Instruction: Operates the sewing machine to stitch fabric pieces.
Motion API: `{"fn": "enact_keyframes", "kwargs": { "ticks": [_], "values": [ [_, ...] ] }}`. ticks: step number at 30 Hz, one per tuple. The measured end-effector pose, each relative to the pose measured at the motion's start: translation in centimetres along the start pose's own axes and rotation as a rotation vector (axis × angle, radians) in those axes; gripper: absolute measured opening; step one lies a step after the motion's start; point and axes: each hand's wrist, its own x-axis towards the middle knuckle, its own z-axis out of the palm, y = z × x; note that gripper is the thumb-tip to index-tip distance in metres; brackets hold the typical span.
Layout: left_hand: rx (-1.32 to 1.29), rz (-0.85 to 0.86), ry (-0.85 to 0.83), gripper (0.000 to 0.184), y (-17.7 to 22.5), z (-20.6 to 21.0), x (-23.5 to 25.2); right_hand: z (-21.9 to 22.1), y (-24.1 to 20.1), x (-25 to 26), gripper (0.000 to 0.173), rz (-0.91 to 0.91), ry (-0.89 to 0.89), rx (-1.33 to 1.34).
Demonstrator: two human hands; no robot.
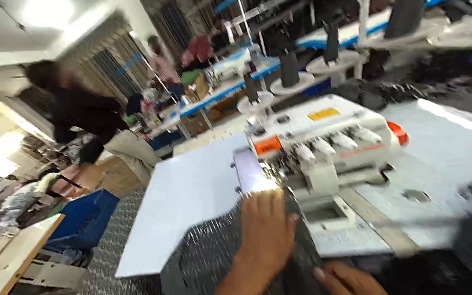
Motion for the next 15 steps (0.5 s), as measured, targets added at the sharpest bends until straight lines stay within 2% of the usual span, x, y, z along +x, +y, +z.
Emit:
{"fn": "enact_keyframes", "kwargs": {
  "ticks": [3,6,10,15],
  "values": [
    [-0.101,0.034,-0.048,0.053,-0.3,0.6,-1.7,0.8,0.9,-0.5,0.036,-0.028,0.092,0.005],
    [-0.197,0.05,-0.009,0.054,-0.6,0.6,-2.0,0.5,1.0,-0.7,0.033,0.013,0.082,0.061],
    [-0.161,0.058,0.007,0.059,-0.4,0.2,-2.0,0.4,0.9,-0.8,0.031,0.033,0.063,0.06],
    [-0.088,0.037,-0.095,0.065,-0.2,-0.9,-1.1,0.4,0.9,-0.8,0.031,-0.054,-0.037,0.119]
  ]
}}
